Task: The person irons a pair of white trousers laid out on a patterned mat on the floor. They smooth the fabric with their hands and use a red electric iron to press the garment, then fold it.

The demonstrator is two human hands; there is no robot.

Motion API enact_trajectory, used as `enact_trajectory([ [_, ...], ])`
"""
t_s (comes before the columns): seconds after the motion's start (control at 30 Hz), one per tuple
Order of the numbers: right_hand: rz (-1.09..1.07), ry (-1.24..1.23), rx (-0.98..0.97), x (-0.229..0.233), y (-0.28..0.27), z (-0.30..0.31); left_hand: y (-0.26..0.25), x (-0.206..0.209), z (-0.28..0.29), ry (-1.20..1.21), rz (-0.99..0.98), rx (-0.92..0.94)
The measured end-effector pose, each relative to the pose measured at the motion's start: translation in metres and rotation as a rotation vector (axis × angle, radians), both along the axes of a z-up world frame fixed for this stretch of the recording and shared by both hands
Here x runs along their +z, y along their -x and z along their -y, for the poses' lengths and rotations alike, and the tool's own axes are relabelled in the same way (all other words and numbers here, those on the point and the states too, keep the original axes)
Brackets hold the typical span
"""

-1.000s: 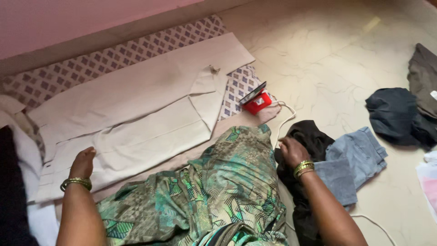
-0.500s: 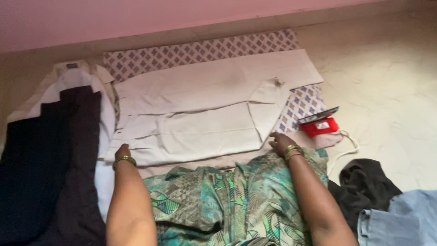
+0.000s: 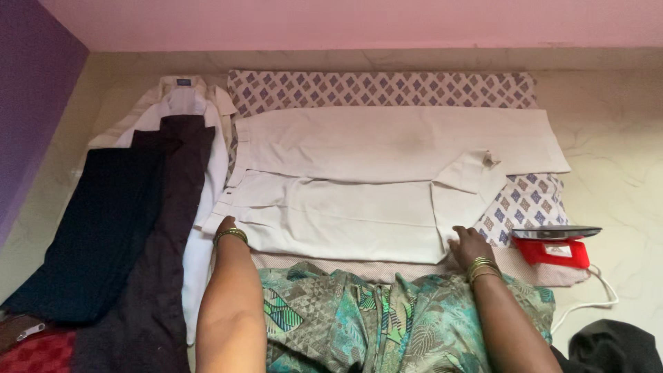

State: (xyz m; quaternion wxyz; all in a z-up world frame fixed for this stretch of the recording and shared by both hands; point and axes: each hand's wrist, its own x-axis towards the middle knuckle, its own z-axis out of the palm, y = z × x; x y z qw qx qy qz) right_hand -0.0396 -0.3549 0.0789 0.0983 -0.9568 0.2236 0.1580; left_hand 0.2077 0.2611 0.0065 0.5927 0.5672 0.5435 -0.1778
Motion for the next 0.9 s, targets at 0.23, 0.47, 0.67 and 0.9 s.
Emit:
enact_trajectory([
  [0.23,-0.002,0.059,0.009,0.003,-0.043,-0.048,-0.002,0.001,0.007,0.142,0.154,0.097],
  [0.47,0.077,0.153,-0.072,-0.022,-0.073,-0.041,-0.022,0.01,0.003,0.262,0.696,0.415],
  [0.67,0.165,0.191,-0.092,-0.034,-0.092,-0.034,-0.03,0.029,0.011,0.272,0.844,0.423],
  [0.9,0.321,0.13,-0.19,-0.026,-0.116,-0.022,-0.031,0.051,0.017,0.202,0.742,0.519],
])
